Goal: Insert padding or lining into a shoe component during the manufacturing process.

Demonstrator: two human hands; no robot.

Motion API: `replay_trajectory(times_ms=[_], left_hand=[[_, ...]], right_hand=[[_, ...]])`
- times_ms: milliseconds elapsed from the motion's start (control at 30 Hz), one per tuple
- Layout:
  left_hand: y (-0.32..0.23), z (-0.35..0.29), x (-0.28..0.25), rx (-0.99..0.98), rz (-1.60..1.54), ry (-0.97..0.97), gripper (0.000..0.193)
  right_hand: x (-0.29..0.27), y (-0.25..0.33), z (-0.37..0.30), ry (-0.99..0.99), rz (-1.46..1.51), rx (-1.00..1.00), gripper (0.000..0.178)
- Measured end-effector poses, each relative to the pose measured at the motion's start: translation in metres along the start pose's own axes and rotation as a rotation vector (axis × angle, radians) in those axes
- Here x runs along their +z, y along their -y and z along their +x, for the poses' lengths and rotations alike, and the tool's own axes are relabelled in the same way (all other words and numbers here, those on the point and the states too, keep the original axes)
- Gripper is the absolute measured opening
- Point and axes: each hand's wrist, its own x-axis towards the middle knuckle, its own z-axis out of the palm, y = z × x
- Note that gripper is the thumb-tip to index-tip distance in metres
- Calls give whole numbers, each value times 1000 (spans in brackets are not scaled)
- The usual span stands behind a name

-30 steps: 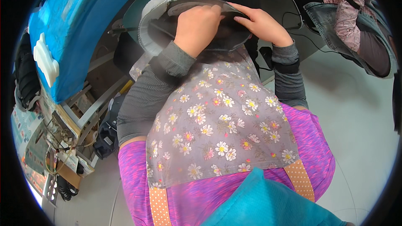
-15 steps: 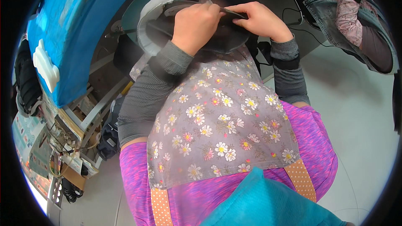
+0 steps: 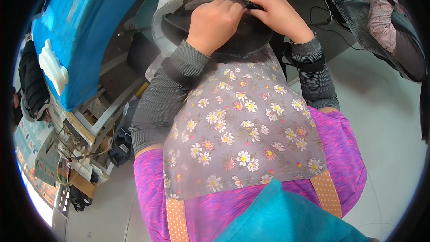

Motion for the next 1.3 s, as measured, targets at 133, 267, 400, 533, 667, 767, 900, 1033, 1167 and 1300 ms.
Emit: replay_trajectory(times_ms=[133,267,400,533,667,767,900,1033,1167,1300], left_hand=[[1,-1,4,-117,14,-45,21],[-2,-2,-5,-204,88,23,23],[-2,-6,-13,-261,33,157,25],[-2,-13,-22,-252,-49,274,20],[-6,-8,-35,-210,-31,418,18],[-4,1,-41,-173,-11,475,19],[11,8,-41,-284,58,503,20],[27,2,-35,-295,117,340,27],[24,5,-34,-292,173,307,28],[28,-2,-29,-301,185,300,29]], right_hand=[[0,-1,1,49,-101,-64,28],[-4,0,1,45,-112,-80,27],[-2,-5,2,68,47,-49,28],[4,-16,0,79,236,6,30],[3,-18,-1,38,302,3,33],[10,-26,1,54,373,66,33],[20,-28,-4,30,430,134,34],[18,-22,-4,38,355,100,32],[17,-27,-6,29,344,73,31],[15,-18,-3,55,314,99,29]])
